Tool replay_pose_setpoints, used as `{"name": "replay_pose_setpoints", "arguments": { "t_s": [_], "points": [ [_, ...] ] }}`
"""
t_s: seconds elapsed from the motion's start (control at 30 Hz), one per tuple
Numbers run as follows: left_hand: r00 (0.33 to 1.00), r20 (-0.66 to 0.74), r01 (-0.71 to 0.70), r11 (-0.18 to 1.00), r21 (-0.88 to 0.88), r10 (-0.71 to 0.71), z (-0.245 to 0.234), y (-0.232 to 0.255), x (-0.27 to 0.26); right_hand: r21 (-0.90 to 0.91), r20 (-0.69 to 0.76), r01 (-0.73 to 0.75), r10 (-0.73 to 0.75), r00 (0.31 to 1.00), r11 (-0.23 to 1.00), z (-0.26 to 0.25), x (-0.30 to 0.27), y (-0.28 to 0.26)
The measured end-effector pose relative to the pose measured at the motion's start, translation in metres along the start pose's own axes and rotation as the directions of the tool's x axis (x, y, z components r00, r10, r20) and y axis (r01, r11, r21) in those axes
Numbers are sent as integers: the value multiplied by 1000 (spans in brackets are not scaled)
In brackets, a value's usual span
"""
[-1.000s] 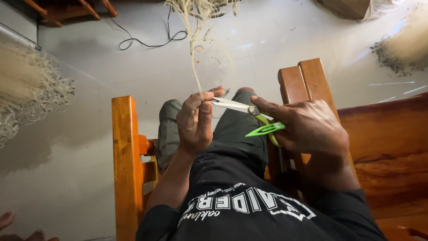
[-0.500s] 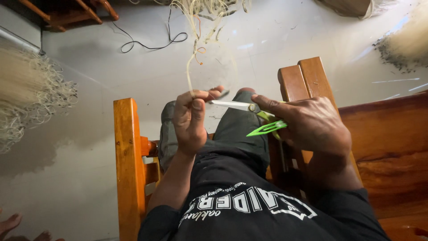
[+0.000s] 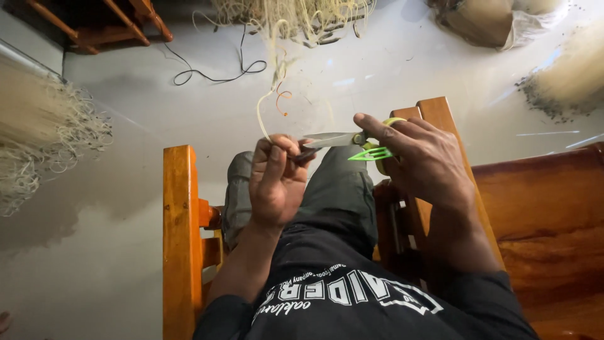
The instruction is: Repairing a fishing net using a plastic shuttle and scissors
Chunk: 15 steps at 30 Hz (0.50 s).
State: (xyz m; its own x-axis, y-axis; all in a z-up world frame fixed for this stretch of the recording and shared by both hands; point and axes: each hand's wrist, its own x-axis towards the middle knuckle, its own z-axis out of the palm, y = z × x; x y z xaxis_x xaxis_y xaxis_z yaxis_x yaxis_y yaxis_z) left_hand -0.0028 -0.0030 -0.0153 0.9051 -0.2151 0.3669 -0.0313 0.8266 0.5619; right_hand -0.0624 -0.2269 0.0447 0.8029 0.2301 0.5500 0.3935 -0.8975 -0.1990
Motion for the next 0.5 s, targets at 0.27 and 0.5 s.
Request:
{"name": "replay_pose_setpoints", "arguments": {
  "t_s": [0.27,0.5],
  "points": [
    [999,-16,35,997,-66,-36,-3,-12,-6,-14,3,6,-6,1000,1000,4,-1,-2],
    [999,-10,33,997,-71,-34,-2,-8,-4,-22,-8,-4,4,1000,1000,0,-1,-3]
  ]
}}
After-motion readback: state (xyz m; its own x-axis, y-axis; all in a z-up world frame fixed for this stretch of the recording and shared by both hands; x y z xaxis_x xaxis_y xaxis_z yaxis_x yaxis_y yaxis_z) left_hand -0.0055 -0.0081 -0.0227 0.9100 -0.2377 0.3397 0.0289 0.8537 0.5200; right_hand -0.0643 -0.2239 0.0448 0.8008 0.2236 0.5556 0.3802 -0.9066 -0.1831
